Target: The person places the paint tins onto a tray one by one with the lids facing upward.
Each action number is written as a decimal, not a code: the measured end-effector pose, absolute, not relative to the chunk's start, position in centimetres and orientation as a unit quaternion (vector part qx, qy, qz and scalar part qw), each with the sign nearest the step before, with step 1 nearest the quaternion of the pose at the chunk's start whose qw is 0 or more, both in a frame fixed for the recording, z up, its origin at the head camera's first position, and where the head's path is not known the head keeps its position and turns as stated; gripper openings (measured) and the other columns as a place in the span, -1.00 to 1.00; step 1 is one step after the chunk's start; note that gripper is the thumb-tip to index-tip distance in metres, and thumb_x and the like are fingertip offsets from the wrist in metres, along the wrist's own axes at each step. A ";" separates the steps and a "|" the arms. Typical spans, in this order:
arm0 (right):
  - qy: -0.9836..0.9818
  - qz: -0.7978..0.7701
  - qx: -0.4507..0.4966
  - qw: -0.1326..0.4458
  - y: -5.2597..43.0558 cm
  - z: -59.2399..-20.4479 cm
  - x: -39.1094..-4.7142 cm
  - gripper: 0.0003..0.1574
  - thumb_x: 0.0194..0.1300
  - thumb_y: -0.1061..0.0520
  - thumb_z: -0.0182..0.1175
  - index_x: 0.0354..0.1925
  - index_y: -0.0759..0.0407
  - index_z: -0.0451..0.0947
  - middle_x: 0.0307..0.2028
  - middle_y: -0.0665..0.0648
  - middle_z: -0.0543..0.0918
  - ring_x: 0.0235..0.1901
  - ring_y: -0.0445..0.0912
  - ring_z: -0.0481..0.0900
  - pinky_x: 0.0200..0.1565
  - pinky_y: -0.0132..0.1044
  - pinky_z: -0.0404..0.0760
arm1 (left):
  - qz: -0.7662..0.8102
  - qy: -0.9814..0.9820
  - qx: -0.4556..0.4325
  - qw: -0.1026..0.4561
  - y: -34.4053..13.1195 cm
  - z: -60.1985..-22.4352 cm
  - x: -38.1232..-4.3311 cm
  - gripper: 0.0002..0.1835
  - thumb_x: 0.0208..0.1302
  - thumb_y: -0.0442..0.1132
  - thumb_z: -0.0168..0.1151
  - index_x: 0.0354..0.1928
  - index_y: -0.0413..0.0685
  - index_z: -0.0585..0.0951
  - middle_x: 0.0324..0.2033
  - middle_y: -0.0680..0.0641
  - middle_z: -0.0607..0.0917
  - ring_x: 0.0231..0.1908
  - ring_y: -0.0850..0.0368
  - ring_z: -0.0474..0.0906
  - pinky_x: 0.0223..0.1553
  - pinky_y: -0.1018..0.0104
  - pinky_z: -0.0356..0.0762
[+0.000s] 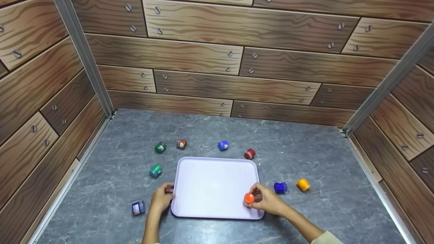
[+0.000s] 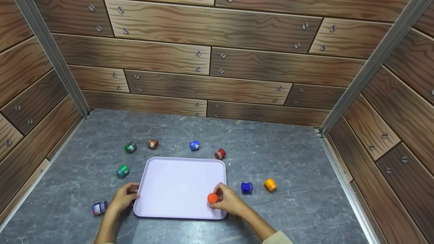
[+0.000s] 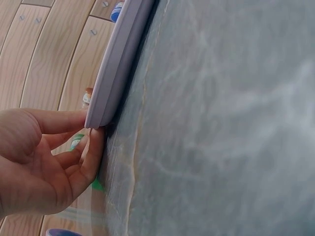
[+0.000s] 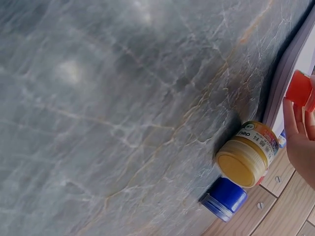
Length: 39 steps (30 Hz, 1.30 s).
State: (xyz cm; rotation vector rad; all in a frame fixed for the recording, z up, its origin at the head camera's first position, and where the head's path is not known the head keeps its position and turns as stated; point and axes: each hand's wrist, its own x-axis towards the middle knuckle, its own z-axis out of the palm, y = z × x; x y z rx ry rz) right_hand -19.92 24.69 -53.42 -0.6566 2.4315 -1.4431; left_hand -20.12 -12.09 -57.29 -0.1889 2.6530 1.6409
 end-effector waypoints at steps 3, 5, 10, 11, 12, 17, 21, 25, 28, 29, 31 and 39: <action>0.831 -0.484 -0.245 0.122 25.4 -54.8 -20.2 -0.56 -0.09 0.43 0.34 -0.25 0.40 0.33 -0.26 0.25 0.52 -0.20 0.16 0.54 -0.16 -0.19 0.55 | 0.535 0.843 -0.061 0.012 -12.1 -57.4 -20.1 -0.66 0.03 -0.52 0.13 -0.07 -0.40 0.51 -0.36 -0.16 0.60 -0.34 -0.02 0.51 -0.43 0.22 0.49; 0.833 -0.477 -0.249 0.127 25.8 -55.6 -20.4 -0.55 -0.10 0.40 0.35 -0.25 0.35 0.33 -0.25 0.21 0.51 -0.19 0.12 0.55 -0.15 -0.21 0.54 | 0.542 0.838 -0.062 0.014 -12.1 -57.4 -20.1 -0.66 0.04 -0.52 0.13 -0.06 -0.40 0.50 -0.35 -0.16 0.60 -0.34 -0.02 0.50 -0.46 0.24 0.50; 0.821 -0.489 -0.251 0.153 26.6 -56.3 -20.4 -0.53 -0.10 0.37 0.36 -0.23 0.30 0.34 -0.23 0.18 0.51 -0.16 0.07 0.54 -0.13 -0.23 0.53 | 0.541 0.839 -0.058 0.009 -12.1 -57.3 -20.0 -0.67 0.04 -0.52 0.13 -0.07 -0.40 0.51 -0.35 -0.17 0.60 -0.33 -0.03 0.51 -0.46 0.24 0.49; 0.818 -0.493 -0.253 0.157 26.6 -56.3 -20.4 -0.53 -0.10 0.38 0.36 -0.23 0.30 0.34 -0.23 0.19 0.52 -0.16 0.07 0.54 -0.13 -0.23 0.53 | 0.542 0.838 -0.060 0.009 -12.1 -57.3 -20.1 -0.67 0.04 -0.52 0.13 -0.07 -0.39 0.51 -0.35 -0.17 0.60 -0.33 -0.03 0.51 -0.45 0.23 0.49; 0.815 -0.495 -0.257 0.159 26.6 -56.4 -20.4 -0.54 -0.10 0.39 0.34 -0.23 0.31 0.33 -0.22 0.19 0.53 -0.16 0.08 0.54 -0.13 -0.22 0.53 | 0.541 0.839 -0.060 0.009 -12.1 -57.3 -20.1 -0.67 0.05 -0.52 0.13 -0.07 -0.39 0.51 -0.35 -0.17 0.60 -0.33 -0.03 0.51 -0.45 0.23 0.49; 0.811 -0.495 -0.267 0.159 26.7 -56.4 -20.3 -0.54 -0.10 0.40 0.34 -0.23 0.30 0.34 -0.22 0.18 0.54 -0.16 0.05 0.54 -0.13 -0.23 0.53 | 0.542 0.838 -0.059 0.011 -12.2 -57.3 -20.1 -0.67 0.05 -0.52 0.13 -0.07 -0.41 0.50 -0.35 -0.19 0.60 -0.31 -0.06 0.51 -0.40 0.20 0.50; 0.812 -0.493 -0.268 0.161 26.7 -56.3 -20.3 -0.53 -0.11 0.37 0.36 -0.24 0.27 0.34 -0.23 0.16 0.54 -0.15 0.02 0.54 -0.11 -0.26 0.52 | 0.532 0.845 -0.056 0.007 -12.2 -57.4 -20.1 -0.67 0.04 -0.52 0.14 -0.08 -0.41 0.51 -0.35 -0.18 0.61 -0.29 -0.08 0.51 -0.35 0.18 0.48; 0.811 -0.492 -0.272 0.161 26.8 -56.5 -20.3 -0.53 -0.10 0.36 0.37 -0.23 0.26 0.35 -0.22 0.16 0.54 -0.14 0.01 0.54 -0.10 -0.27 0.51 | 0.530 0.846 -0.055 0.004 -12.1 -57.4 -20.1 -0.67 0.03 -0.52 0.15 -0.08 -0.41 0.51 -0.36 -0.18 0.61 -0.29 -0.08 0.51 -0.34 0.18 0.48; 0.812 -0.487 -0.280 0.157 26.9 -56.6 -20.4 -0.53 -0.10 0.36 0.36 -0.21 0.26 0.36 -0.21 0.15 0.53 -0.14 -0.01 0.53 -0.09 -0.28 0.51 | 0.529 0.847 -0.054 0.003 -12.1 -57.4 -20.1 -0.67 0.03 -0.52 0.15 -0.08 -0.41 0.51 -0.36 -0.19 0.61 -0.28 -0.09 0.51 -0.34 0.17 0.48; 0.813 -0.485 -0.285 0.154 26.9 -56.7 -20.4 -0.53 -0.10 0.35 0.36 -0.20 0.26 0.37 -0.21 0.15 0.53 -0.14 -0.02 0.53 -0.09 -0.28 0.51 | 0.530 0.846 -0.054 0.003 -12.1 -57.4 -20.1 -0.67 0.03 -0.52 0.14 -0.08 -0.41 0.51 -0.35 -0.19 0.61 -0.28 -0.09 0.51 -0.34 0.17 0.49; 0.815 -0.476 -0.296 0.145 26.9 -56.7 -20.4 -0.52 -0.10 0.35 0.36 -0.18 0.27 0.39 -0.20 0.14 0.52 -0.14 -0.03 0.53 -0.09 -0.27 0.51 | 0.534 0.844 -0.053 0.003 -12.1 -57.4 -20.1 -0.67 0.04 -0.53 0.14 -0.08 -0.42 0.51 -0.35 -0.20 0.61 -0.28 -0.09 0.51 -0.34 0.17 0.48; 0.823 -0.455 -0.314 0.131 26.6 -55.8 -19.8 -0.49 -0.10 0.43 0.34 -0.13 0.41 0.40 -0.17 0.27 0.51 -0.14 0.12 0.52 -0.09 -0.17 0.51 | 0.542 0.839 -0.056 0.008 -12.1 -57.6 -20.1 -0.67 0.05 -0.53 0.14 -0.07 -0.43 0.50 -0.36 -0.19 0.60 -0.30 -0.06 0.51 -0.38 0.19 0.49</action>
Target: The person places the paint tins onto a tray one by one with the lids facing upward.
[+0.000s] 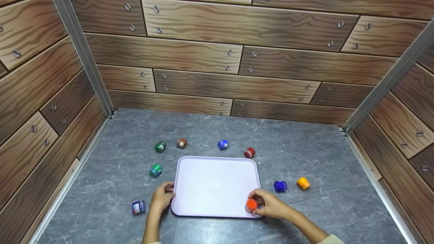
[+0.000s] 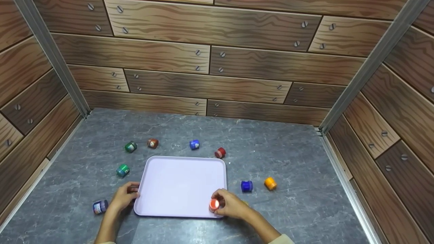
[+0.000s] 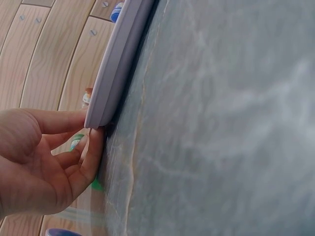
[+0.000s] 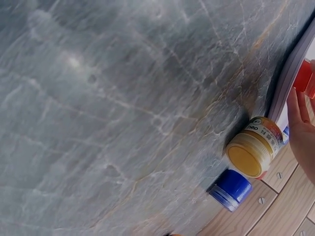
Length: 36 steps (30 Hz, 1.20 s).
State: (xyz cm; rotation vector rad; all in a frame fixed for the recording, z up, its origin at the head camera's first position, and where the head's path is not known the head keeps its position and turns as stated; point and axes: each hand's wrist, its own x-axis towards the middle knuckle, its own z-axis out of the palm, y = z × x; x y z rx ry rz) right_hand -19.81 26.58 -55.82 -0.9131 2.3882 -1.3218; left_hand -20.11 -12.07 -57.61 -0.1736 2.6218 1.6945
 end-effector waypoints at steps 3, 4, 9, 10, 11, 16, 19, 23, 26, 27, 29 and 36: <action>0.817 -0.465 -0.312 0.138 26.4 -54.4 -19.4 -0.50 -0.06 0.44 0.31 -0.11 0.47 0.38 -0.15 0.35 0.49 -0.13 0.22 0.50 -0.08 -0.07 0.49 | 0.539 0.840 -0.060 0.010 -12.0 -57.6 -20.1 -0.67 0.05 -0.52 0.15 -0.07 -0.42 0.50 -0.37 -0.17 0.60 -0.31 -0.05 0.51 -0.38 0.19 0.49; 0.815 -0.468 -0.312 0.139 26.3 -54.0 -19.2 -0.51 -0.05 0.44 0.30 -0.11 0.49 0.37 -0.15 0.38 0.48 -0.12 0.24 0.49 -0.09 -0.03 0.48 | 0.538 0.841 -0.062 0.011 -12.0 -57.5 -20.1 -0.67 0.05 -0.52 0.15 -0.08 -0.42 0.51 -0.37 -0.16 0.60 -0.31 -0.04 0.51 -0.38 0.19 0.49; 0.820 -0.462 -0.308 0.140 26.8 -53.5 -19.3 -0.56 0.03 0.38 0.29 -0.10 0.45 0.39 -0.16 0.35 0.50 -0.11 0.24 0.49 -0.08 0.05 0.45 | 0.535 0.842 -0.065 0.012 -12.0 -57.5 -20.1 -0.68 0.06 -0.51 0.15 -0.08 -0.40 0.51 -0.37 -0.16 0.59 -0.30 -0.05 0.49 -0.39 0.19 0.49; 0.820 -0.461 -0.311 0.138 27.1 -53.7 -19.5 -0.56 0.04 0.38 0.29 -0.10 0.45 0.39 -0.17 0.35 0.50 -0.12 0.25 0.49 -0.08 0.07 0.45 | 0.535 0.842 -0.064 0.012 -12.0 -57.5 -20.1 -0.68 0.06 -0.51 0.15 -0.08 -0.40 0.51 -0.36 -0.16 0.59 -0.30 -0.06 0.49 -0.39 0.18 0.49; 0.821 -0.459 -0.311 0.135 27.3 -53.8 -19.6 -0.58 0.05 0.38 0.28 -0.10 0.44 0.40 -0.17 0.34 0.51 -0.13 0.24 0.50 -0.09 0.07 0.45 | 0.536 0.842 -0.063 0.012 -12.0 -57.5 -20.1 -0.69 0.06 -0.51 0.15 -0.08 -0.40 0.51 -0.36 -0.17 0.59 -0.29 -0.06 0.50 -0.38 0.18 0.50; 0.815 -0.472 -0.318 0.110 28.5 -53.9 -20.4 -0.62 0.07 0.40 0.24 -0.11 0.47 0.41 -0.19 0.42 0.51 -0.16 0.30 0.49 -0.10 0.08 0.45 | 0.535 0.842 -0.062 0.010 -12.0 -57.4 -20.1 -0.69 0.07 -0.51 0.15 -0.08 -0.39 0.51 -0.35 -0.17 0.60 -0.29 -0.06 0.50 -0.39 0.19 0.49; 0.817 -0.484 -0.296 0.101 29.1 -53.2 -20.6 -0.64 0.10 0.38 0.23 -0.10 0.46 0.43 -0.17 0.41 0.52 -0.14 0.28 0.50 -0.08 0.03 0.46 | 0.537 0.841 -0.062 0.009 -12.0 -57.4 -20.1 -0.69 0.06 -0.51 0.15 -0.08 -0.40 0.51 -0.36 -0.16 0.60 -0.31 -0.04 0.51 -0.41 0.21 0.49; 0.827 -0.490 -0.261 0.088 29.8 -52.3 -20.6 -0.67 0.14 0.32 0.23 -0.11 0.42 0.45 -0.16 0.38 0.54 -0.12 0.20 0.52 -0.07 -0.04 0.47 | 0.542 0.839 -0.056 0.009 -12.2 -57.5 -20.1 -0.67 0.04 -0.52 0.14 -0.08 -0.42 0.50 -0.37 -0.16 0.60 -0.33 -0.02 0.52 -0.44 0.23 0.49; 0.834 -0.488 -0.245 0.078 30.4 -51.9 -20.6 -0.67 0.16 0.28 0.23 -0.12 0.43 0.45 -0.16 0.40 0.54 -0.13 0.18 0.53 -0.08 -0.07 0.49 | 0.542 0.839 -0.053 0.006 -12.2 -57.5 -20.1 -0.66 0.02 -0.52 0.14 -0.08 -0.42 0.50 -0.38 -0.16 0.60 -0.33 -0.03 0.51 -0.43 0.23 0.49; 0.838 -0.485 -0.239 0.075 30.6 -51.8 -20.5 -0.67 0.16 0.27 0.23 -0.11 0.44 0.46 -0.16 0.39 0.54 -0.13 0.18 0.53 -0.09 -0.08 0.49 | 0.542 0.839 -0.051 0.005 -12.2 -57.6 -20.1 -0.66 0.01 -0.52 0.14 -0.08 -0.42 0.50 -0.37 -0.17 0.60 -0.32 -0.04 0.51 -0.42 0.23 0.49; 0.844 -0.480 -0.226 0.074 31.0 -51.7 -20.4 -0.68 0.17 0.28 0.22 -0.12 0.43 0.46 -0.15 0.38 0.54 -0.13 0.16 0.53 -0.10 -0.09 0.50 | 0.542 0.839 -0.048 0.004 -12.2 -57.6 -20.2 -0.66 0.01 -0.52 0.13 -0.08 -0.43 0.50 -0.37 -0.18 0.61 -0.31 -0.07 0.51 -0.42 0.22 0.49; 0.869 -0.429 -0.244 0.033 32.9 -52.8 -20.0 -0.74 0.11 0.34 0.25 -0.19 0.37 0.49 -0.24 0.33 0.58 -0.22 0.12 0.57 -0.17 -0.02 0.52 | 0.537 0.842 -0.046 -0.001 -12.2 -57.6 -20.2 -0.66 0.01 -0.53 0.13 -0.09 -0.43 0.51 -0.38 -0.17 0.61 -0.33 -0.06 0.51 -0.41 0.21 0.49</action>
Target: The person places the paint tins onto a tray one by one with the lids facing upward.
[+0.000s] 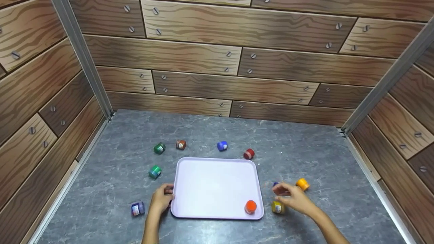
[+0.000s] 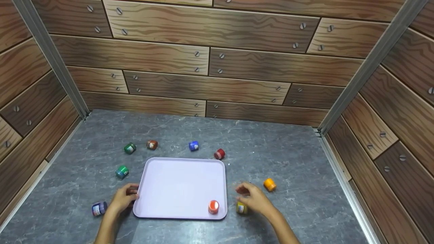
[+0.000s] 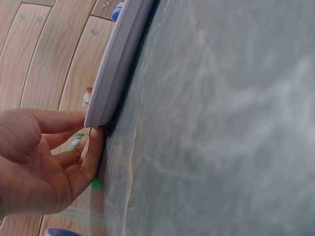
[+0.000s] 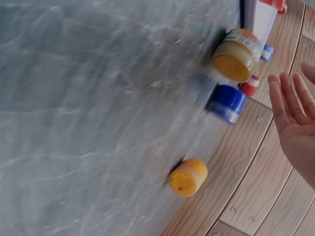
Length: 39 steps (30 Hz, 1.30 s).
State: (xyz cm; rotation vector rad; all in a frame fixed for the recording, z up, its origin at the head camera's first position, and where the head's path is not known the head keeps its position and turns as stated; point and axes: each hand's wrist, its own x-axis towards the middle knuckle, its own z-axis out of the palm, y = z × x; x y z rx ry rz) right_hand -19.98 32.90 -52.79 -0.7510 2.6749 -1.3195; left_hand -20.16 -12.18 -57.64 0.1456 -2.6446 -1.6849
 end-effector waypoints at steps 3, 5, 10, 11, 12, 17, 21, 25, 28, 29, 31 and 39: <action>0.880 -0.401 -0.254 0.030 33.7 -53.2 -19.7 -0.76 0.07 0.41 0.23 -0.23 0.35 0.49 -0.27 0.29 0.59 -0.24 0.10 0.56 -0.18 -0.04 0.53 | -0.539 -0.842 0.042 0.005 -12.2 -57.7 -20.1 -0.66 0.00 -0.53 0.13 -0.10 -0.44 0.50 -0.39 -0.18 0.61 -0.33 -0.06 0.51 -0.41 0.20 0.50; 0.885 -0.385 -0.260 0.040 34.1 -53.5 -19.6 -0.76 0.04 0.44 0.21 -0.24 0.35 0.49 -0.27 0.27 0.58 -0.24 0.11 0.56 -0.19 -0.03 0.53 | -0.540 -0.841 0.041 0.007 -12.2 -57.7 -20.1 -0.66 0.00 -0.53 0.12 -0.10 -0.44 0.50 -0.38 -0.19 0.61 -0.32 -0.07 0.51 -0.40 0.20 0.49; 0.880 -0.377 -0.279 0.078 34.7 -53.9 -19.5 -0.70 -0.01 0.52 0.12 -0.23 0.35 0.47 -0.25 0.26 0.56 -0.22 0.13 0.53 -0.19 0.03 0.51 | -0.548 -0.836 0.042 0.004 -12.1 -57.6 -20.1 -0.66 0.00 -0.54 0.12 -0.09 -0.44 0.50 -0.38 -0.18 0.60 -0.34 -0.05 0.51 -0.44 0.21 0.51; 0.876 -0.380 -0.285 0.082 34.8 -53.9 -19.5 -0.67 -0.03 0.54 0.10 -0.23 0.36 0.46 -0.25 0.26 0.55 -0.21 0.13 0.53 -0.19 0.04 0.50 | -0.549 -0.835 0.043 0.003 -12.1 -57.6 -20.1 -0.66 0.00 -0.54 0.12 -0.09 -0.44 0.50 -0.38 -0.18 0.60 -0.35 -0.04 0.51 -0.45 0.21 0.51; 0.872 -0.384 -0.292 0.085 34.8 -54.0 -19.5 -0.63 -0.06 0.57 0.07 -0.21 0.36 0.45 -0.24 0.27 0.54 -0.21 0.14 0.52 -0.18 0.04 0.50 | -0.549 -0.835 0.043 0.003 -12.1 -57.6 -20.1 -0.66 0.01 -0.54 0.12 -0.09 -0.44 0.50 -0.38 -0.18 0.60 -0.35 -0.04 0.52 -0.46 0.22 0.51; 0.856 -0.386 -0.334 0.076 34.9 -54.6 -19.2 -0.46 -0.17 0.63 0.00 -0.15 0.35 0.47 -0.20 0.25 0.52 -0.18 0.06 0.51 -0.18 -0.03 0.52 | -0.542 -0.839 0.050 -0.001 -12.0 -57.4 -20.1 -0.66 0.01 -0.53 0.12 -0.08 -0.42 0.50 -0.36 -0.18 0.60 -0.33 -0.04 0.51 -0.45 0.23 0.50; 0.861 -0.379 -0.331 0.068 34.9 -54.9 -19.0 -0.49 -0.12 0.58 0.08 -0.12 0.32 0.50 -0.16 0.20 0.52 -0.18 -0.07 0.48 -0.17 -0.15 0.53 | -0.537 -0.842 0.053 -0.006 -12.0 -57.3 -20.2 -0.65 0.03 -0.53 0.12 -0.06 -0.42 0.50 -0.35 -0.19 0.60 -0.30 -0.07 0.51 -0.42 0.21 0.49; 0.863 -0.388 -0.315 0.074 34.9 -55.1 -18.9 -0.51 -0.10 0.51 0.20 -0.11 0.35 0.47 -0.19 0.25 0.51 -0.29 -0.05 0.49 -0.27 -0.20 0.54 | -0.538 -0.841 0.054 -0.006 -12.0 -57.3 -20.2 -0.65 0.02 -0.54 0.12 -0.07 -0.43 0.50 -0.35 -0.20 0.60 -0.30 -0.07 0.51 -0.40 0.21 0.49; 0.868 -0.391 -0.294 0.082 34.8 -55.2 -18.9 -0.54 -0.06 0.40 0.29 -0.12 0.35 0.44 -0.23 0.24 0.51 -0.37 -0.01 0.51 -0.36 -0.21 0.54 | -0.537 -0.842 0.057 -0.008 -12.1 -57.2 -20.2 -0.65 0.03 -0.54 0.13 -0.06 -0.43 0.50 -0.35 -0.20 0.60 -0.31 -0.06 0.51 -0.40 0.20 0.50; 0.873 -0.388 -0.284 0.084 34.7 -55.2 -18.9 -0.55 -0.04 0.35 0.32 -0.12 0.33 0.43 -0.24 0.22 0.51 -0.39 -0.01 0.52 -0.38 -0.23 0.54 | -0.536 -0.842 0.058 -0.007 -12.1 -57.2 -20.2 -0.66 0.03 -0.53 0.13 -0.07 -0.42 0.50 -0.35 -0.20 0.60 -0.31 -0.06 0.51 -0.40 0.20 0.50; 0.885 -0.373 -0.265 0.087 34.6 -55.2 -18.9 -0.52 -0.04 0.25 0.37 -0.13 0.29 0.41 -0.24 0.16 0.51 -0.40 -0.03 0.52 -0.39 -0.26 0.54 | -0.534 -0.843 0.059 -0.006 -12.1 -57.2 -20.2 -0.66 0.03 -0.53 0.13 -0.07 -0.42 0.50 -0.35 -0.20 0.60 -0.31 -0.06 0.51 -0.40 0.19 0.50; 0.901 -0.338 -0.268 0.044 34.0 -55.0 -18.4 -0.52 -0.08 0.28 0.36 -0.15 0.16 0.42 -0.18 0.06 0.44 -0.26 0.01 0.50 -0.31 -0.17 0.55 | -0.530 -0.846 0.057 -0.008 -12.1 -57.2 -20.0 -0.68 0.05 -0.51 0.14 -0.08 -0.41 0.51 -0.34 -0.18 0.60 -0.26 -0.08 0.51 -0.30 0.14 0.47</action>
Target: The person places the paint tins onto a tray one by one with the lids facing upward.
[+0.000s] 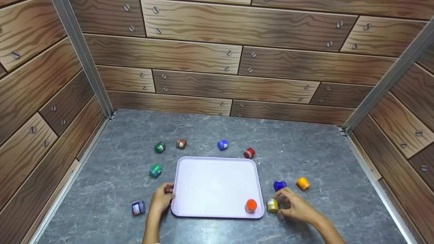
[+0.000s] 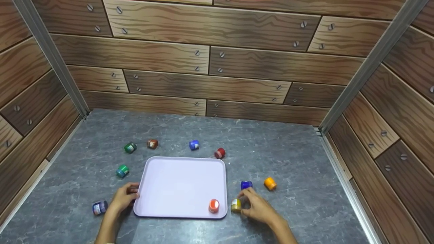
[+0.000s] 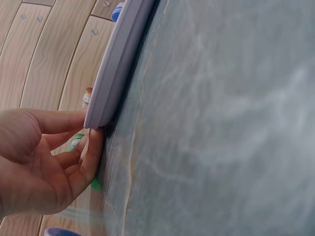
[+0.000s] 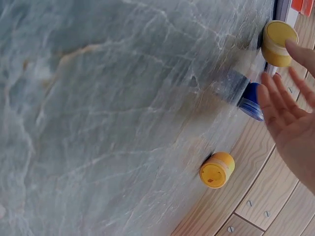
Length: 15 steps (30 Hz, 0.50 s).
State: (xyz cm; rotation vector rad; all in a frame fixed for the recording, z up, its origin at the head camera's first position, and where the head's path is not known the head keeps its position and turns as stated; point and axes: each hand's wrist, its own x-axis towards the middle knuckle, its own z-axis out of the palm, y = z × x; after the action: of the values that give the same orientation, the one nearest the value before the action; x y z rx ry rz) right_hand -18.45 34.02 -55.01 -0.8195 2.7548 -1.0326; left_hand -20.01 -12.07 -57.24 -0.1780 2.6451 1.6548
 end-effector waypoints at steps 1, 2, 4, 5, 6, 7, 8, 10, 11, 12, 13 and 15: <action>0.899 -0.339 -0.276 0.033 34.0 -55.0 -18.5 -0.56 -0.09 0.33 0.33 -0.19 0.13 0.45 -0.19 0.05 0.44 -0.25 0.00 0.50 -0.31 -0.17 0.55 | 0.531 0.845 -0.057 0.008 -12.1 -57.3 -20.0 -0.68 0.05 -0.51 0.14 -0.08 -0.41 0.51 -0.34 -0.19 0.60 -0.27 -0.09 0.51 -0.30 0.14 0.47; 0.895 -0.342 -0.286 0.023 33.9 -55.1 -18.5 -0.59 -0.10 0.39 0.29 -0.23 0.11 0.47 -0.20 0.04 0.44 -0.24 -0.01 0.50 -0.31 -0.18 0.55 | 0.532 0.845 -0.057 0.008 -12.0 -57.3 -20.0 -0.68 0.05 -0.51 0.14 -0.09 -0.41 0.51 -0.34 -0.19 0.60 -0.27 -0.08 0.51 -0.30 0.14 0.47; 0.888 -0.339 -0.311 -0.001 33.8 -55.3 -18.5 -0.55 -0.15 0.48 0.23 -0.29 0.06 0.51 -0.20 0.04 0.47 -0.22 -0.05 0.50 -0.28 -0.18 0.55 | 0.531 0.845 -0.057 0.007 -12.0 -57.3 -20.0 -0.68 0.05 -0.51 0.14 -0.08 -0.41 0.51 -0.34 -0.18 0.60 -0.27 -0.08 0.51 -0.31 0.15 0.48; 0.885 -0.334 -0.324 -0.012 33.8 -55.5 -18.6 -0.52 -0.17 0.52 0.21 -0.31 0.04 0.54 -0.19 0.05 0.48 -0.21 -0.06 0.50 -0.26 -0.18 0.55 | 0.531 0.845 -0.056 0.006 -12.0 -57.3 -20.0 -0.68 0.04 -0.51 0.14 -0.08 -0.41 0.51 -0.35 -0.18 0.60 -0.28 -0.08 0.51 -0.32 0.16 0.48; 0.883 -0.327 -0.337 -0.024 33.7 -55.6 -18.6 -0.48 -0.20 0.54 0.20 -0.32 0.01 0.56 -0.18 0.06 0.50 -0.20 -0.07 0.50 -0.23 -0.19 0.54 | 0.532 0.845 -0.056 0.006 -12.0 -57.3 -20.0 -0.67 0.04 -0.51 0.14 -0.08 -0.41 0.51 -0.35 -0.18 0.60 -0.28 -0.07 0.51 -0.34 0.17 0.48; 0.881 -0.319 -0.349 -0.033 33.7 -55.7 -18.6 -0.45 -0.22 0.56 0.19 -0.32 0.00 0.57 -0.16 0.07 0.52 -0.18 -0.08 0.50 -0.19 -0.19 0.53 | 0.533 0.844 -0.056 0.005 -12.0 -57.4 -20.0 -0.67 0.04 -0.51 0.14 -0.08 -0.41 0.51 -0.35 -0.18 0.60 -0.29 -0.07 0.51 -0.35 0.18 0.48; 0.879 -0.309 -0.360 -0.042 33.6 -55.9 -18.7 -0.42 -0.24 0.56 0.19 -0.30 -0.02 0.59 -0.14 0.08 0.53 -0.16 -0.08 0.50 -0.15 -0.19 0.51 | 0.534 0.844 -0.056 0.005 -12.0 -57.4 -20.0 -0.67 0.03 -0.51 0.14 -0.08 -0.41 0.51 -0.35 -0.18 0.60 -0.29 -0.07 0.51 -0.37 0.19 0.48; 0.877 -0.291 -0.377 -0.057 33.5 -56.1 -18.7 -0.38 -0.25 0.56 0.20 -0.26 -0.03 0.60 -0.12 0.11 0.54 -0.13 -0.07 0.50 -0.12 -0.17 0.50 | 0.535 0.843 -0.055 0.004 -12.0 -57.4 -20.0 -0.66 0.03 -0.51 0.13 -0.07 -0.41 0.51 -0.36 -0.17 0.61 -0.29 -0.07 0.50 -0.38 0.21 0.48; 0.877 -0.285 -0.382 -0.060 33.5 -56.1 -18.8 -0.37 -0.26 0.56 0.20 -0.25 -0.03 0.61 -0.11 0.11 0.55 -0.12 -0.06 0.50 -0.11 -0.16 0.49 | 0.534 0.844 -0.054 0.003 -12.1 -57.4 -20.0 -0.66 0.03 -0.51 0.13 -0.07 -0.40 0.51 -0.36 -0.17 0.61 -0.29 -0.07 0.50 -0.38 0.21 0.48; 0.878 -0.278 -0.385 -0.063 33.4 -56.2 -18.8 -0.37 -0.25 0.54 0.21 -0.24 -0.04 0.61 -0.11 0.11 0.55 -0.12 -0.06 0.50 -0.12 -0.15 0.50 | 0.534 0.843 -0.054 0.003 -12.1 -57.5 -20.0 -0.66 0.03 -0.51 0.13 -0.07 -0.40 0.51 -0.36 -0.17 0.61 -0.30 -0.08 0.50 -0.38 0.21 0.48; 0.879 -0.272 -0.386 -0.063 33.3 -56.2 -18.8 -0.38 -0.25 0.52 0.23 -0.23 -0.05 0.60 -0.10 0.10 0.55 -0.12 -0.06 0.50 -0.12 -0.15 0.50 | 0.534 0.844 -0.054 0.003 -12.1 -57.5 -20.0 -0.66 0.03 -0.51 0.13 -0.07 -0.40 0.51 -0.36 -0.17 0.61 -0.29 -0.08 0.50 -0.37 0.21 0.47; 0.884 -0.259 -0.385 -0.060 33.1 -56.3 -18.8 -0.39 -0.23 0.49 0.26 -0.21 -0.05 0.59 -0.10 0.08 0.54 -0.12 -0.06 0.50 -0.14 -0.13 0.50 | 0.532 0.845 -0.053 0.002 -12.1 -57.5 -20.1 -0.66 0.03 -0.51 0.14 -0.07 -0.40 0.51 -0.36 -0.17 0.61 -0.29 -0.08 0.50 -0.35 0.20 0.46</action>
State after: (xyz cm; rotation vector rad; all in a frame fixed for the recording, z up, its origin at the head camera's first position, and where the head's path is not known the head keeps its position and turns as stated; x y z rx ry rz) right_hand -18.77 33.13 -56.28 -1.2571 2.8875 -0.8468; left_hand -20.06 -12.12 -57.49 -0.1672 2.6506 1.6701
